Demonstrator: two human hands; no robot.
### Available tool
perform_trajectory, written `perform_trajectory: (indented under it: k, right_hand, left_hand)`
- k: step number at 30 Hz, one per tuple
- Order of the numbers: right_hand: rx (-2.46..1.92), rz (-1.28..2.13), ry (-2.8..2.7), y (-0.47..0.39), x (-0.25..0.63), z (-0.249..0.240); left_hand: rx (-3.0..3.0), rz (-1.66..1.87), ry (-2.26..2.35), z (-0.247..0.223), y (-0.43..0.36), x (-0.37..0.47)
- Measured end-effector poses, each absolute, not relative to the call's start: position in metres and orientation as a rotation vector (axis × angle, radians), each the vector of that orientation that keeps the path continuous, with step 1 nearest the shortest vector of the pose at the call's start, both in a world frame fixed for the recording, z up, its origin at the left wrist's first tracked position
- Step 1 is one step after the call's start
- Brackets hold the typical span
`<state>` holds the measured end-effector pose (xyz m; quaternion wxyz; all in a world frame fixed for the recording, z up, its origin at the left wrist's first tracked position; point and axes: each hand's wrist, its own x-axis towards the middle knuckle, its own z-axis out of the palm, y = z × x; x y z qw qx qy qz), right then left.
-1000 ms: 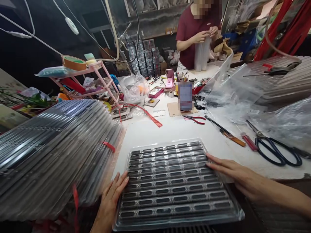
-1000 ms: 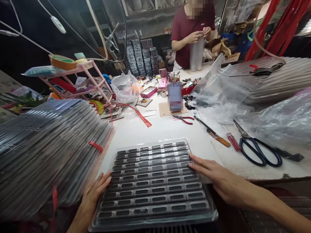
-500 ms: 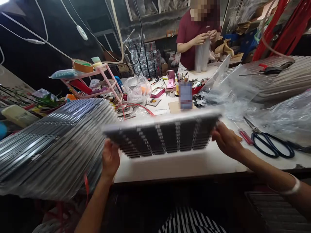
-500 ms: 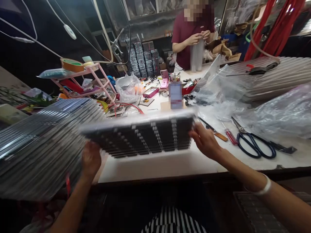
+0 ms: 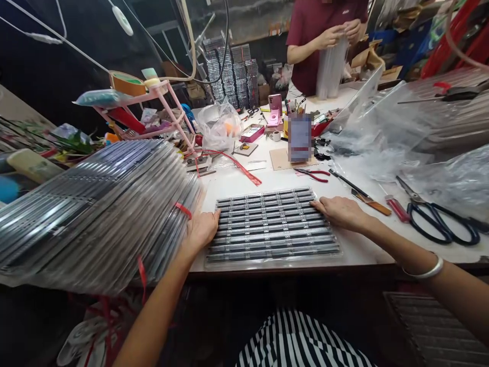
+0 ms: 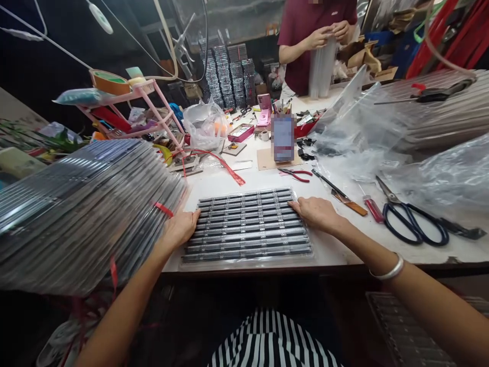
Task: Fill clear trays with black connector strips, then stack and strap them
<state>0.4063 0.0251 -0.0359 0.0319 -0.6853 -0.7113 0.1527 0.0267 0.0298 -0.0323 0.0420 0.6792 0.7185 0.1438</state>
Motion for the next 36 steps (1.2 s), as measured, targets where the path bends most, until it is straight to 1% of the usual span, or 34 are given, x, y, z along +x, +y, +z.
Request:
perform_trajectory:
  k: [3, 6, 9, 13, 16, 20, 23, 26, 29, 34, 36]
  right_hand:
    - [-2.215, 0.404, -2.185, 0.011, 0.406, -0.034]
    - [-2.058, 0.307, -2.114, -0.022, 0.411, -0.047]
    - [-1.781, 0.150, -2.019, -0.056, 0.411, -0.065]
    - [-1.751, 0.045, -1.952, -0.065, 0.392, -0.077]
    - [-1.742, 0.112, -1.845, -0.053, 0.376, -0.076]
    - [-1.640, 0.271, -1.633, -0.049, 0.368, -0.063]
    - [-1.489, 0.340, -1.511, -0.057, 0.369, -0.046]
    - [-1.421, 0.309, -1.432, -0.059, 0.375, -0.037]
    - [-1.479, 0.304, -1.364, -0.055, 0.384, -0.042]
    - [-1.559, 0.507, -1.316, -0.052, 0.394, -0.065]
    - [-1.566, 0.537, -1.340, -0.052, 0.395, -0.070]
  left_hand:
    - [2.117, 0.304, 2.257, -0.030, 0.019, 0.027]
    - [2.239, 0.307, 2.273, -0.039, -0.012, 0.025]
    - [2.195, 0.460, 2.319, -0.054, -0.040, 0.023]
    - [2.058, 0.747, 2.173, -0.068, -0.042, 0.022]
    - [1.945, 0.907, 1.982, -0.068, -0.032, 0.021]
    - [1.617, 1.109, 1.809, -0.054, -0.035, 0.027]
    - [1.339, 1.432, 1.557, -0.035, -0.044, 0.036]
    - [1.132, 1.829, 1.335, -0.020, -0.045, 0.043]
    - [1.106, 2.110, 1.330, -0.018, -0.037, 0.046]
    - [1.324, 2.232, 1.516, -0.029, -0.027, 0.050]
    - [1.359, 2.284, 1.592, -0.028, -0.026, 0.049]
